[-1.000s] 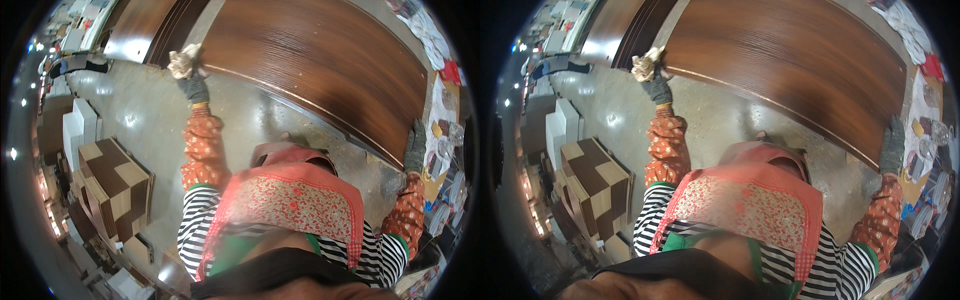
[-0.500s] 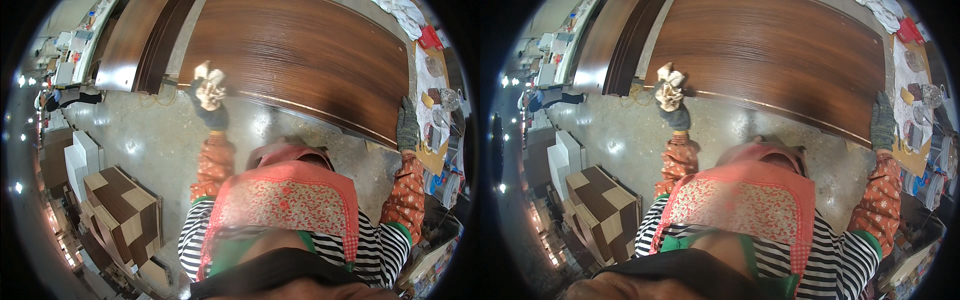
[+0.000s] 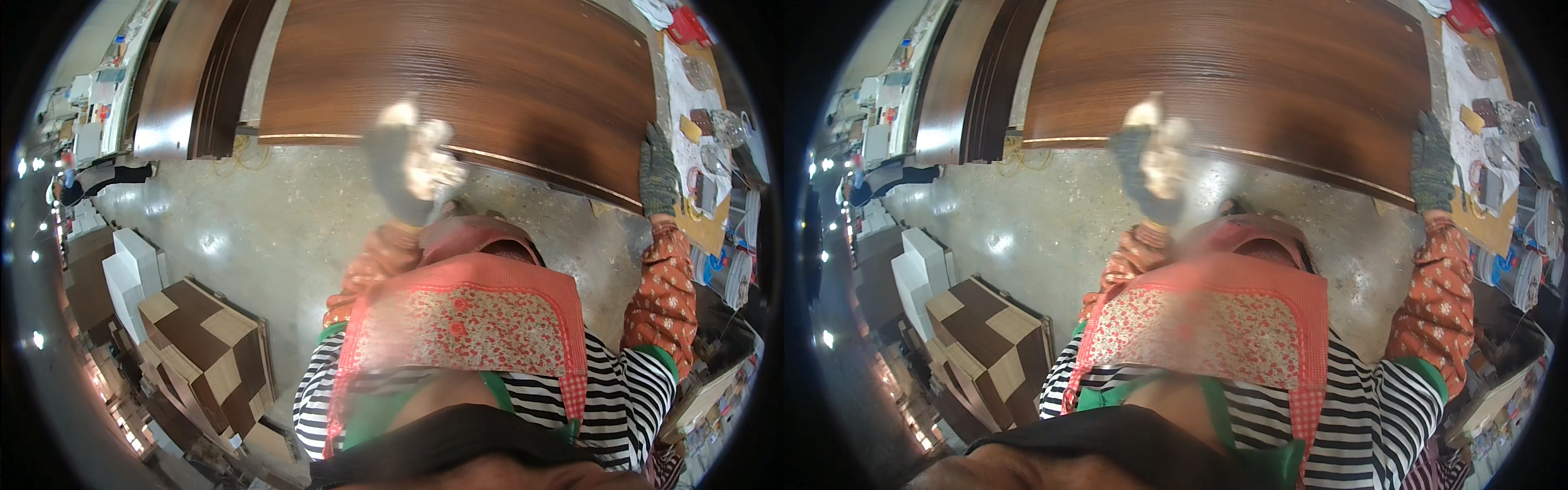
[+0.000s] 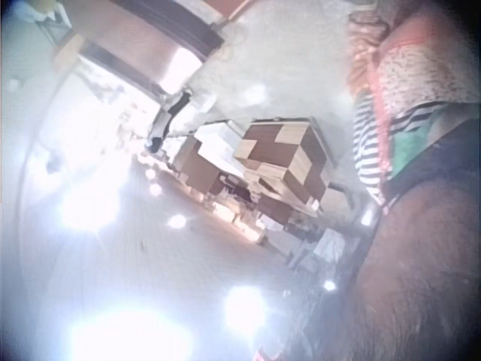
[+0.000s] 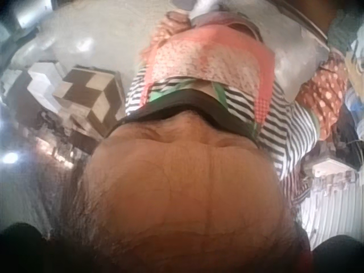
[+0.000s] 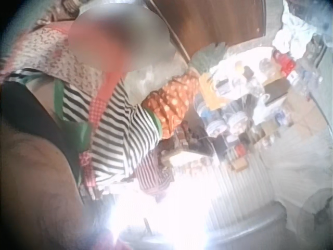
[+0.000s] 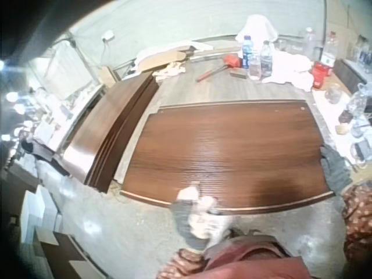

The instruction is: The person wipes the surface of a large wooden panel with a cloth, then flips it over to wipe the other side. They repeat this process on multiple panels, handling them one at a time.

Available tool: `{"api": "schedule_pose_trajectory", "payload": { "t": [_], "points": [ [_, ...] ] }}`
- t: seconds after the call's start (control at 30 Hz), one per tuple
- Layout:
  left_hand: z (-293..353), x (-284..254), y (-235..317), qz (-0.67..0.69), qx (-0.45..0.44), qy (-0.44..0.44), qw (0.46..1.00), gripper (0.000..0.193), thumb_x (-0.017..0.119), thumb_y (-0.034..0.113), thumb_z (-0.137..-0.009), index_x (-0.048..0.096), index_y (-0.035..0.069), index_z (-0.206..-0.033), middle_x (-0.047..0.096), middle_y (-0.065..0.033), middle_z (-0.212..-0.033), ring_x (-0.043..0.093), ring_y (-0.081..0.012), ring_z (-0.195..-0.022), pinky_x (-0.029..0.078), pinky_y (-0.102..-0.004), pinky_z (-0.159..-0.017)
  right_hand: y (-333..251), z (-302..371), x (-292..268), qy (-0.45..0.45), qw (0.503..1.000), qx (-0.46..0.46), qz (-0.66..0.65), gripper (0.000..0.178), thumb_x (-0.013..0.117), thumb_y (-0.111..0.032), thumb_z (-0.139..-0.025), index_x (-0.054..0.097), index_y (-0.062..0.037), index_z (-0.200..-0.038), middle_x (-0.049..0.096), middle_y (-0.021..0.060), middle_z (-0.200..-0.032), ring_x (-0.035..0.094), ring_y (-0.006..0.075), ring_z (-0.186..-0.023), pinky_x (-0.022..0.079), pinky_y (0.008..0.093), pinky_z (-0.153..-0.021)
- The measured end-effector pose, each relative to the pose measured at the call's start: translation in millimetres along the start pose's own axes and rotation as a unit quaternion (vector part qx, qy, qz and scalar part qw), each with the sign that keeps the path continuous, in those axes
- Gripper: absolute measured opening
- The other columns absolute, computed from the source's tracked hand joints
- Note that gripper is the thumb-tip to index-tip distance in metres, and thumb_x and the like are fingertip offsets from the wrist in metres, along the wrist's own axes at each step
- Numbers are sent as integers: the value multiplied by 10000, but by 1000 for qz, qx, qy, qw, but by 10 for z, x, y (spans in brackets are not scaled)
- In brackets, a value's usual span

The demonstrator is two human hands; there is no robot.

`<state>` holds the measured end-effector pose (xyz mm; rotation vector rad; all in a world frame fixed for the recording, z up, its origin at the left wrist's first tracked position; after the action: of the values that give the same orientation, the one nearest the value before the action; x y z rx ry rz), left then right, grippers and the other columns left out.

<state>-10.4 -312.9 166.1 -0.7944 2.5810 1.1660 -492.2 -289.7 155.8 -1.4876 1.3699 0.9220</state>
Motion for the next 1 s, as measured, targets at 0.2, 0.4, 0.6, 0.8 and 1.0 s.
{"api": "schedule_pose_trajectory", "payload": {
  "t": [0.2,0.4,0.6,0.8,1.0],
  "points": [
    [456,885,1103,-25,237,-211,948,468,701,224,-845,642,68,-1282,592,-140,-1385,521,-339,-1337,366,-524,-1149,-148,-70,-97,37,998,-36,45,378,550,-166,-1011,573,-53,-1371,599,164,-1364,544,325,-1284,425,404,-1100],
    [311,1215,1453,252,-11,-301,919,538,711,185,-832,579,51,-1337,654,-122,-1237,628,-267,-1132,474,-414,-1031,-1101,322,-762,152,900,-24,-408,588,697,-167,-918,472,-37,-1446,563,155,-1380,553,252,-1253,485,379,-1025],
    [222,1087,1335,294,-176,-422,839,489,465,415,-1060,494,8,-1329,591,-100,-1227,585,-191,-1128,512,-360,-935,-1811,568,-942,203,922,-78,-320,601,760,-313,-816,581,-126,-1359,596,132,-1285,574,313,-1154,486,457,-966],
    [-25,675,1165,320,-232,-463,793,676,725,347,-880,510,-7,-1415,555,-150,-1417,522,-306,-1319,424,-500,-1075,-1678,490,-674,173,930,-19,-323,512,650,-325,-869,600,-198,-1362,601,127,-1295,571,317,-1127,438,490,-999],
    [-80,641,913,-285,252,-406,831,836,778,283,-768,426,115,-1508,424,-149,-1542,294,-371,-1478,177,-568,-1223,-1637,490,-511,148,974,-81,-149,437,585,-410,-902,638,-182,-1272,627,67,-1205,587,237,-1076,429,473,-990]
  ]
}}
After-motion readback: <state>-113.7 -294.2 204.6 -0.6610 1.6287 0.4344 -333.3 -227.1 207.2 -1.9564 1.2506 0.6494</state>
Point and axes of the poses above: each hand's wrist, its own z-axis away from the middle knuckle, its own x-axis out of the palm, y = z × x, the point moved 4 cm from there along -z, towards the middle knuckle
